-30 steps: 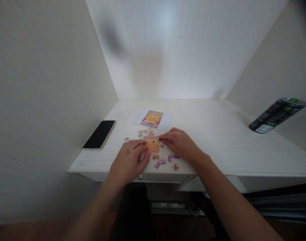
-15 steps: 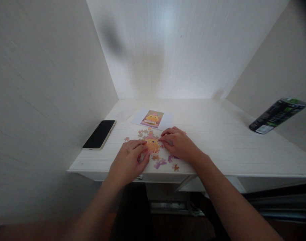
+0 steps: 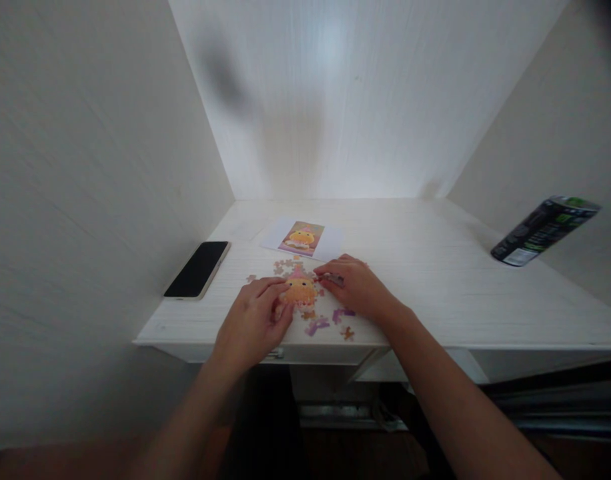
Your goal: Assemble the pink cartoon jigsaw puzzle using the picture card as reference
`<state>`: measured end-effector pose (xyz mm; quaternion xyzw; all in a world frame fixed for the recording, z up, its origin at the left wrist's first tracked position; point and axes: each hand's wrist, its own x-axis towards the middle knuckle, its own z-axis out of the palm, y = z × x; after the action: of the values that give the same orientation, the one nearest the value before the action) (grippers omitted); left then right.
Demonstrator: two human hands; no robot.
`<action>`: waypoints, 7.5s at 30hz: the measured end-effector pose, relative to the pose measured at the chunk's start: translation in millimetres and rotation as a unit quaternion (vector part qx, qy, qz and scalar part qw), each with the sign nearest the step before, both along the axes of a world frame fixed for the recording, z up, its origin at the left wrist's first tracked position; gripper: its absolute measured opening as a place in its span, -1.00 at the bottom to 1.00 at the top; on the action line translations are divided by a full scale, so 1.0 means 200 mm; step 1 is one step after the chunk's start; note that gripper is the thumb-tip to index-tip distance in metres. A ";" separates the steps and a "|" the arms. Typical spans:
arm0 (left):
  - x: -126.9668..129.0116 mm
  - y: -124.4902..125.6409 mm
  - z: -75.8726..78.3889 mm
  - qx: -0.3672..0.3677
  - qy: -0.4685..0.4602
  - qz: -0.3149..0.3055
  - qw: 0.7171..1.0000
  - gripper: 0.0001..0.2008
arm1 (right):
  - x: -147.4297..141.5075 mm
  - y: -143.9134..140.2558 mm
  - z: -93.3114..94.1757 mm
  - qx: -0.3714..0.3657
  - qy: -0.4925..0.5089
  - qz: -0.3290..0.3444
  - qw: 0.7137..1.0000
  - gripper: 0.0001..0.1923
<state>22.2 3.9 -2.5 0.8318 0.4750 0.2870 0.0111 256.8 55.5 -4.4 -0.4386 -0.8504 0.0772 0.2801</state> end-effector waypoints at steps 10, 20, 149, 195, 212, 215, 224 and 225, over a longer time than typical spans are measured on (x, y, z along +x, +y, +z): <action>-0.02 0.02 -0.01 0.026 -0.043 0.114 0.992 -0.69 | 0.00 0.01 0.01 -0.016 -0.006 -0.012 1.000 -0.79; -0.02 0.04 -0.03 0.004 0.006 0.072 0.997 -0.66 | -0.02 0.01 -0.02 -0.005 0.005 -0.012 1.000 -0.78; -0.15 0.25 0.12 -0.302 -0.206 -0.043 0.930 -0.74 | 0.14 0.16 -0.10 0.081 0.272 -0.247 0.927 -0.67; -0.18 0.02 -0.01 0.073 0.127 -0.140 0.979 -0.65 | 0.15 0.15 -0.10 0.078 0.253 -0.243 0.933 -0.67; -0.16 0.01 0.02 0.076 0.139 -0.162 0.974 -0.65 | 0.13 0.13 -0.07 0.053 0.206 -0.192 0.958 -0.68; -0.16 0.01 0.02 0.075 0.142 -0.162 0.974 -0.68 | 0.12 0.12 -0.06 0.061 0.160 -0.175 0.970 -0.70; -0.16 -0.01 0.01 0.095 0.138 -0.149 0.975 -0.70 | 0.06 0.07 -0.05 0.052 0.044 -0.075 0.995 -0.77; -0.16 -0.01 0.01 0.099 0.139 -0.147 0.974 -0.71 | 0.06 0.07 -0.05 0.051 0.040 -0.068 0.996 -0.77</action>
<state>-9.4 1.0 -0.3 0.9212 0.3138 0.2095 -0.0954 268.0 69.5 -14.1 -0.4769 -0.8098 0.0320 0.3402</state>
